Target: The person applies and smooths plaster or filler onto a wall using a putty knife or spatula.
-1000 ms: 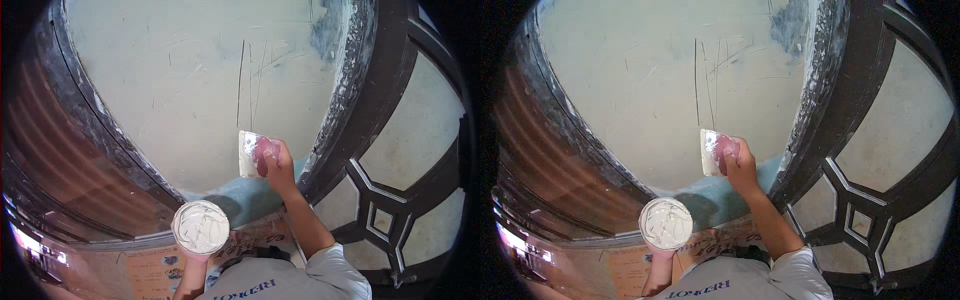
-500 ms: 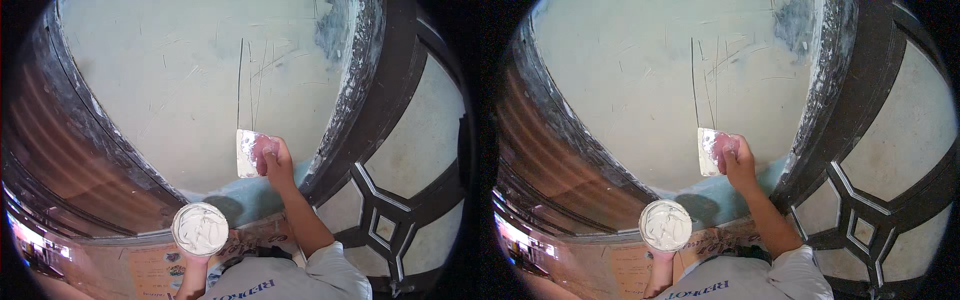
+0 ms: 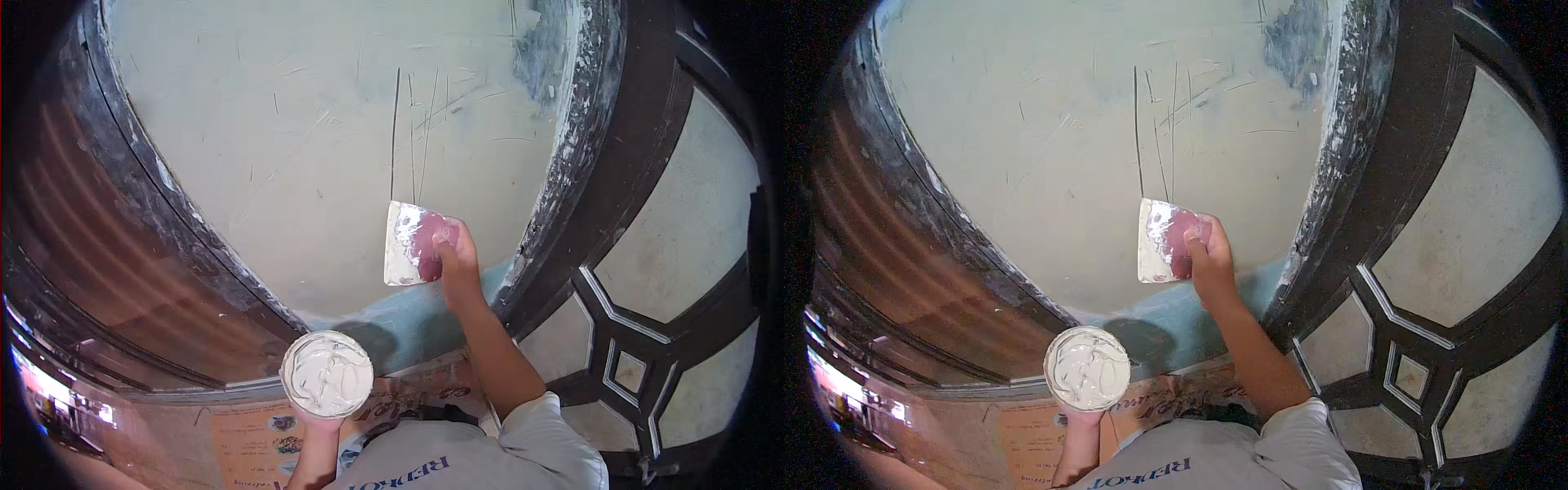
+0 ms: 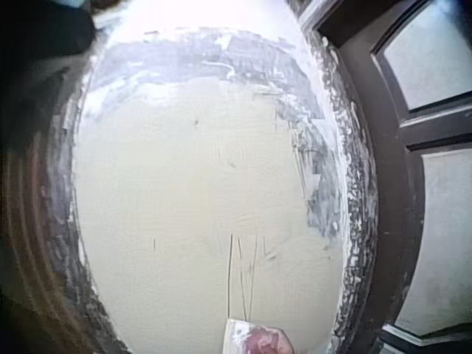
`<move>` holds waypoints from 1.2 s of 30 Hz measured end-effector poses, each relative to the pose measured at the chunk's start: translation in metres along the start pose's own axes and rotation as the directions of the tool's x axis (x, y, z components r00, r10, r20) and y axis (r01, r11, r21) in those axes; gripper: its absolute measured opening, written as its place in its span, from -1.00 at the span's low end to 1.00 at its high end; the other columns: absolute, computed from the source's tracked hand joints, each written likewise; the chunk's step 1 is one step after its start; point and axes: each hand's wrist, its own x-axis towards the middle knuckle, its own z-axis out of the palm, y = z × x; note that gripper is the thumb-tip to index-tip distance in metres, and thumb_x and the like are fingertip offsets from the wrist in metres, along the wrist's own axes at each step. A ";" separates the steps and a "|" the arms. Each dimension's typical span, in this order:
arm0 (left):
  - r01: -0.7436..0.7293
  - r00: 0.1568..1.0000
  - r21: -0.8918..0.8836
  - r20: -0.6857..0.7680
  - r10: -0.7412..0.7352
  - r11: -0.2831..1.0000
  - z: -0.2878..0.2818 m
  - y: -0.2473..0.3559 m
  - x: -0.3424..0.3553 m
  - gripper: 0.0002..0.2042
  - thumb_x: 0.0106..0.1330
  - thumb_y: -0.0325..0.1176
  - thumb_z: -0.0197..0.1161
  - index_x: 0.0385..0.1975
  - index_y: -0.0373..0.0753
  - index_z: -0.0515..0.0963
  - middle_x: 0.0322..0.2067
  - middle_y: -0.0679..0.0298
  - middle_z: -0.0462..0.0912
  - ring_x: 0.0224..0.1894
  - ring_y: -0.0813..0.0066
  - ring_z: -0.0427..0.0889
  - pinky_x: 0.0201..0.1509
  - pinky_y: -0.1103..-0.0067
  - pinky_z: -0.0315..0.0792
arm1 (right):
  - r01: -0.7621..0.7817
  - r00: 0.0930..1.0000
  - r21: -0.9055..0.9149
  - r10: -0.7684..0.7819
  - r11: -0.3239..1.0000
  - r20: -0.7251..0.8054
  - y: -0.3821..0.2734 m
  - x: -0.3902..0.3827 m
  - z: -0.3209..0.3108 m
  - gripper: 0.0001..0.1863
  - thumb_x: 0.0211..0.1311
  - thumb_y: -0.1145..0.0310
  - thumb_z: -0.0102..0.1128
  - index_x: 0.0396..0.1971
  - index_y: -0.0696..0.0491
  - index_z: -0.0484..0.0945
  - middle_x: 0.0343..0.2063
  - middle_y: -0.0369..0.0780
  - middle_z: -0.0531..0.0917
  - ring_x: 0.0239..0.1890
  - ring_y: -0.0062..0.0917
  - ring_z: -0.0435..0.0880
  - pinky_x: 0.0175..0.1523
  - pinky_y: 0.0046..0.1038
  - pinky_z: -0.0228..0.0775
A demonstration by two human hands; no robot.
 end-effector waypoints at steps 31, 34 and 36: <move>-0.083 0.979 -0.185 0.168 0.115 0.979 0.046 0.050 -0.002 -0.34 0.37 0.16 -0.16 0.31 -0.20 0.22 0.32 0.06 0.24 0.34 0.01 0.24 0.41 0.10 0.12 | 0.577 0.711 -0.562 -0.026 0.592 0.703 -0.052 -0.080 0.037 -0.62 -0.05 0.61 0.17 -0.15 0.06 0.58 -0.37 -0.21 0.63 -0.30 -0.26 0.55 -0.13 -0.30 0.40; -0.061 0.977 -0.255 0.184 0.110 0.965 0.044 0.053 -0.001 -0.35 0.38 0.15 -0.16 0.31 -0.21 0.23 0.31 0.07 0.25 0.34 0.01 0.25 0.41 0.12 0.12 | 0.588 0.700 -0.551 -0.031 0.592 0.714 -0.051 -0.083 0.040 -0.64 -0.04 0.60 0.18 -0.15 0.06 0.58 -0.34 -0.21 0.64 -0.27 -0.25 0.56 -0.13 -0.29 0.41; -0.034 0.974 -0.303 0.205 0.100 0.952 0.044 0.055 0.001 -0.35 0.38 0.15 -0.16 0.31 -0.20 0.23 0.32 0.07 0.24 0.34 0.02 0.23 0.42 0.11 0.11 | 0.607 0.688 -0.537 -0.049 0.586 0.724 -0.048 -0.083 0.040 -0.64 -0.03 0.60 0.18 -0.15 0.06 0.59 -0.32 -0.20 0.65 -0.25 -0.25 0.56 -0.12 -0.30 0.41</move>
